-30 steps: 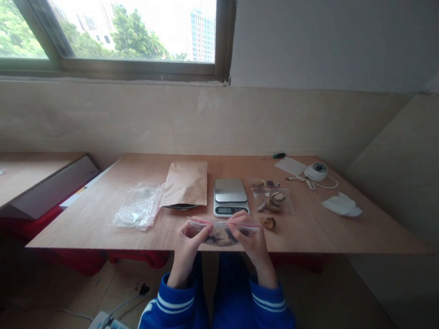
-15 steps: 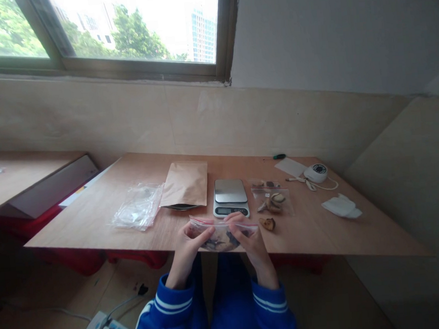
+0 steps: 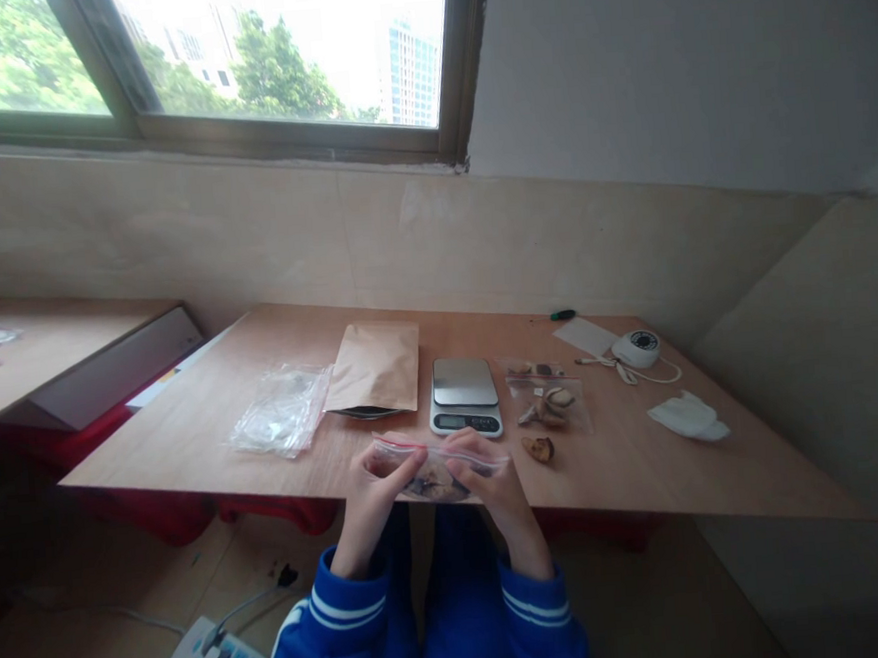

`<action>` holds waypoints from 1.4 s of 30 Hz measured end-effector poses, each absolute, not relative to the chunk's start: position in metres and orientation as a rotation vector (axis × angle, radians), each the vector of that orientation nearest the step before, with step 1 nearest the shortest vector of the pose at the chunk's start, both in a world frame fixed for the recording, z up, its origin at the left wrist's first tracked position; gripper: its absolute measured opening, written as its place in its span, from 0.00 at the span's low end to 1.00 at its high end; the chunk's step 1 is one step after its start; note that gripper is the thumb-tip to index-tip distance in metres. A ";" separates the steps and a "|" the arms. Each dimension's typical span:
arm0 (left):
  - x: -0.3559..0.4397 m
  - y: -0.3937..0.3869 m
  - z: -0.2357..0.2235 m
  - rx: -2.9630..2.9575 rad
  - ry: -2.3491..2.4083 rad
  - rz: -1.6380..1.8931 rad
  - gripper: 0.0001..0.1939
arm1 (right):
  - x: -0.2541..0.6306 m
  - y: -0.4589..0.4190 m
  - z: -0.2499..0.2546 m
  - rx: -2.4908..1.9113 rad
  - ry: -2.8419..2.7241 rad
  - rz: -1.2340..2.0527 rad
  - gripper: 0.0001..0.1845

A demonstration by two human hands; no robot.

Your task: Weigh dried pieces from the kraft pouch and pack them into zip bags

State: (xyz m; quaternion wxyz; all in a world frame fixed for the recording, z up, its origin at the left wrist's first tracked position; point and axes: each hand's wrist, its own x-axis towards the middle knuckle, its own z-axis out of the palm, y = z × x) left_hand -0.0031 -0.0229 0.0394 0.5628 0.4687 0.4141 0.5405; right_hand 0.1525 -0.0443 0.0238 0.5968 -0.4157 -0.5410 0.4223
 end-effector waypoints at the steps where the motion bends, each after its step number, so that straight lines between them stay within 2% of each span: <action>1: -0.003 -0.023 0.040 1.126 0.978 1.270 0.10 | 0.152 -0.044 0.024 -0.971 -1.254 0.953 0.07; 8: -0.001 -0.023 0.042 1.213 0.960 1.274 0.09 | 0.149 -0.043 0.023 -0.971 -1.258 0.754 0.06; 17: -0.001 -0.022 0.036 1.308 0.937 1.277 0.08 | 0.150 -0.044 0.024 -1.001 -1.259 0.912 0.07; 28: 0.004 -0.023 0.028 1.327 1.020 1.311 0.09 | 0.137 -0.039 0.023 -1.100 -1.244 0.661 0.05; 33: 0.006 -0.025 0.036 1.340 1.021 1.359 0.08 | 0.138 -0.039 0.021 -1.088 -1.230 0.674 0.05; 42: -0.013 -0.019 0.029 1.258 1.118 1.214 0.12 | 0.148 -0.040 0.020 -1.063 -1.329 0.858 0.16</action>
